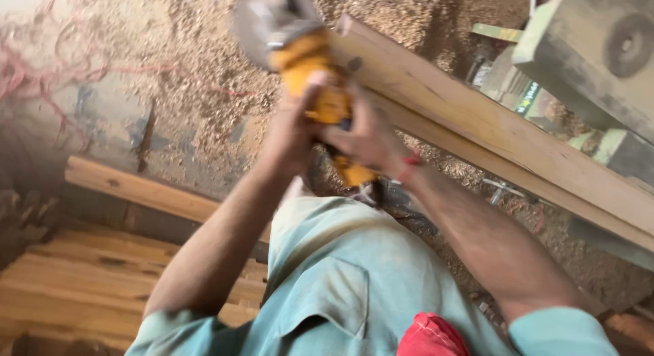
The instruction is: The person uses an angle grinder with a sanding disc to smooth the surface of a long wooden plank. They move the tool back and forth along the plank, generating sawdust, and occasionally reposition the plank to access different areas.
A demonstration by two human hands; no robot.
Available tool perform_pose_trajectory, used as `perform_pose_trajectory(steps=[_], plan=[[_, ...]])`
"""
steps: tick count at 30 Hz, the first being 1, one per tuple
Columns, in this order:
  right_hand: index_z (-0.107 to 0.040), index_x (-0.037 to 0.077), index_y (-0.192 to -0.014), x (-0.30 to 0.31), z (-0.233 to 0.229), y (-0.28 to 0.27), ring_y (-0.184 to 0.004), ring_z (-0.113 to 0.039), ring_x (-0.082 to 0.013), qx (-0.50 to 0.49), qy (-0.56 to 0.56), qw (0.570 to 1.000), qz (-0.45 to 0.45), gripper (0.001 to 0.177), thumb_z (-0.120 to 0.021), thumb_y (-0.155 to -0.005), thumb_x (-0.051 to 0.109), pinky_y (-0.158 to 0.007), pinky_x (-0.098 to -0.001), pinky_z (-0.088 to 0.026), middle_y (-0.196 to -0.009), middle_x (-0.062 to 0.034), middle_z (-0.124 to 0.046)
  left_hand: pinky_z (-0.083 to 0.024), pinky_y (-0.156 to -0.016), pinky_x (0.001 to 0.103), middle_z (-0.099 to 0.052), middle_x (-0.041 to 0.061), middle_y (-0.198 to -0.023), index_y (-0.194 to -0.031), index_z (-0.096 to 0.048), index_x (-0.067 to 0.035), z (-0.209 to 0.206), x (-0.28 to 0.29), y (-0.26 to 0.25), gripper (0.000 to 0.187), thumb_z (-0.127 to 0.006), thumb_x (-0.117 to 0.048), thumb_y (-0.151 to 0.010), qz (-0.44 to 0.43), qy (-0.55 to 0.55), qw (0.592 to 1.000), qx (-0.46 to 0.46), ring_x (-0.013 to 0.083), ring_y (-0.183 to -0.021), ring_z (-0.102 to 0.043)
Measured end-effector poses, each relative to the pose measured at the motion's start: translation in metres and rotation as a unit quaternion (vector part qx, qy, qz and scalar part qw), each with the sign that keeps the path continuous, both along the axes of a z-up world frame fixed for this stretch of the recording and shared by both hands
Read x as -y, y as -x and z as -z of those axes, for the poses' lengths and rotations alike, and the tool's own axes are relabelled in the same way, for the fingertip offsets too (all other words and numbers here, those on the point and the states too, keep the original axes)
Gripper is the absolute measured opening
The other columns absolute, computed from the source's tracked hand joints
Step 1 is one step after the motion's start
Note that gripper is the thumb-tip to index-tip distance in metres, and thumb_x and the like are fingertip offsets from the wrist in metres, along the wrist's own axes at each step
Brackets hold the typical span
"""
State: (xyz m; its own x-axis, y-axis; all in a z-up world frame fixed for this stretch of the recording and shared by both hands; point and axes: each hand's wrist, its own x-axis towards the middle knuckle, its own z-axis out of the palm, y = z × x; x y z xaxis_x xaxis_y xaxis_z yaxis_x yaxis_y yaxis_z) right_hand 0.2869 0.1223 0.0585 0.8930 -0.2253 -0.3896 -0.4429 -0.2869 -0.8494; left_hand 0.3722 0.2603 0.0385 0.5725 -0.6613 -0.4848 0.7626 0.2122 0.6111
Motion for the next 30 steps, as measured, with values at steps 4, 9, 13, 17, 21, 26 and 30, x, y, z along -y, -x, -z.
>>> perform_pose_trajectory(steps=[4,9,13,17,21,26,30], plan=[[-0.038,0.009,-0.151,-0.019,-0.005,-0.024,-0.113,-0.072,-0.0261,0.046,0.022,0.998,-0.027,0.087,-0.081,-0.082,0.04,-0.098,-0.0406,-0.06,-0.128,-0.0134,-0.068,-0.058,-0.104,0.043,-0.059,0.015,-0.132,-0.145,-0.041,-0.004,-0.005,-0.018,-0.017,0.05,-0.061,-0.027,-0.105,-0.061,0.087,0.994,0.019,0.0266,-0.12,-0.065],[-0.03,0.008,-0.16,-0.002,-0.014,0.02,-0.118,-0.07,-0.0295,0.064,0.004,0.998,0.001,0.097,-0.079,-0.082,0.039,-0.101,-0.0413,-0.057,-0.136,-0.0171,-0.066,-0.057,-0.105,0.041,-0.058,0.015,-0.135,-0.147,-0.042,-0.004,-0.008,0.003,0.018,0.049,-0.06,-0.025,-0.107,-0.022,0.082,0.996,0.016,0.0259,-0.123,-0.063],[-0.026,0.004,-0.163,0.038,0.011,0.094,-0.138,-0.061,-0.0345,0.171,0.02,0.984,0.04,0.094,-0.083,-0.093,0.031,-0.114,-0.0447,-0.052,-0.151,-0.0228,-0.057,-0.057,-0.101,0.042,-0.057,0.014,-0.134,-0.146,-0.04,-0.006,0.011,0.046,0.069,0.049,-0.059,-0.026,-0.106,0.061,0.058,0.996,-0.03,0.0268,-0.121,-0.063],[-0.022,0.003,-0.162,0.08,0.026,0.189,-0.134,-0.061,-0.0308,0.094,-0.051,0.987,0.118,0.099,-0.082,-0.088,0.03,-0.113,-0.0409,-0.054,-0.149,-0.0196,-0.054,-0.06,-0.096,0.042,-0.06,0.013,-0.129,-0.143,-0.039,-0.008,0.03,0.103,0.135,0.05,-0.059,-0.029,-0.102,0.182,0.001,0.982,-0.051,0.0266,-0.115,-0.066],[-0.022,0.002,-0.164,0.119,0.026,0.282,-0.137,-0.059,-0.0303,0.105,-0.058,0.968,0.221,0.097,-0.079,-0.089,0.025,-0.115,-0.0417,-0.054,-0.151,-0.019,-0.051,-0.058,-0.098,0.038,-0.06,0.013,-0.129,-0.142,-0.042,-0.005,0.037,0.18,0.224,0.05,-0.066,-0.024,-0.103,0.248,0.015,0.968,-0.043,0.023,-0.116,-0.064],[-0.025,0.003,-0.163,0.166,0.042,0.416,-0.139,-0.056,-0.0306,0.108,0.014,0.937,0.331,0.091,-0.078,-0.091,0.018,-0.114,-0.0448,-0.052,-0.153,-0.0199,-0.049,-0.06,-0.092,0.04,-0.062,0.014,-0.124,-0.139,-0.044,-0.003,0.055,0.271,0.34,0.05,-0.069,-0.024,-0.1,0.371,-0.008,0.927,-0.059,0.024,-0.11,-0.066],[-0.024,0.004,-0.164,0.211,0.057,0.515,-0.139,-0.056,-0.0298,0.114,0.041,0.916,0.384,0.09,-0.078,-0.093,0.018,-0.111,-0.0455,-0.052,-0.152,-0.0195,-0.051,-0.061,-0.091,0.043,-0.063,0.015,-0.123,-0.138,-0.043,-0.004,0.065,0.342,0.433,0.055,-0.069,-0.028,-0.097,0.45,-0.029,0.89,-0.064,0.0269,-0.11,-0.067]])
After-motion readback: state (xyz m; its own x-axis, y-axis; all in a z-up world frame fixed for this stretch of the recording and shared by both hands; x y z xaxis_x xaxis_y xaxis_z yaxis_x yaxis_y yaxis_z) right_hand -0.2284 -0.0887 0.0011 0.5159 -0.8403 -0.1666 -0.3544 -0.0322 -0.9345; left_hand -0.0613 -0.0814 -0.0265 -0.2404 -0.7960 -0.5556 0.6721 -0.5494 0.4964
